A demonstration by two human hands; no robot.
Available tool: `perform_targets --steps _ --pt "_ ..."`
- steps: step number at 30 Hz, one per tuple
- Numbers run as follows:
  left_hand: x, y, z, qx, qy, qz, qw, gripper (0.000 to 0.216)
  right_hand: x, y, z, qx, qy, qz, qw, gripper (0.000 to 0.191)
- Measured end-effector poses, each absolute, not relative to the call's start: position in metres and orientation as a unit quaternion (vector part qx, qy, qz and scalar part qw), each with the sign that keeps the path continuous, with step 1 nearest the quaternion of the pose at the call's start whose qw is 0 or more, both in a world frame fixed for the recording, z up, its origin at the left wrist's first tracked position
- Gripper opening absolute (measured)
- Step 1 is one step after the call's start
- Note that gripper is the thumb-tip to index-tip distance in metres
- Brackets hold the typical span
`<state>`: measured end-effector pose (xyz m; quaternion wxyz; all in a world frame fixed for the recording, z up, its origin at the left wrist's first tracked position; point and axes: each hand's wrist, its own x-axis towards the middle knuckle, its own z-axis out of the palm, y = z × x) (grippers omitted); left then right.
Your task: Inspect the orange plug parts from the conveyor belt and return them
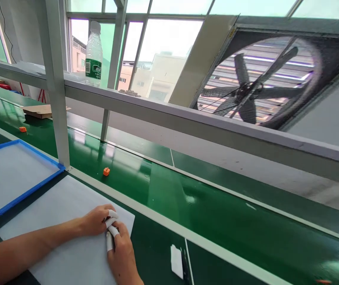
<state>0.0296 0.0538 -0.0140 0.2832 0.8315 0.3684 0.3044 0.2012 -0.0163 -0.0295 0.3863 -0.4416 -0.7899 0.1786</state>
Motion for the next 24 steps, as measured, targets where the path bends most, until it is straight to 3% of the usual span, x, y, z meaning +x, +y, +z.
perform_targets --steps 24 --pt "0.033 0.054 -0.019 0.83 0.355 0.298 0.312 0.028 0.202 -0.017 -0.035 -0.452 -0.792 0.168 0.374 0.047"
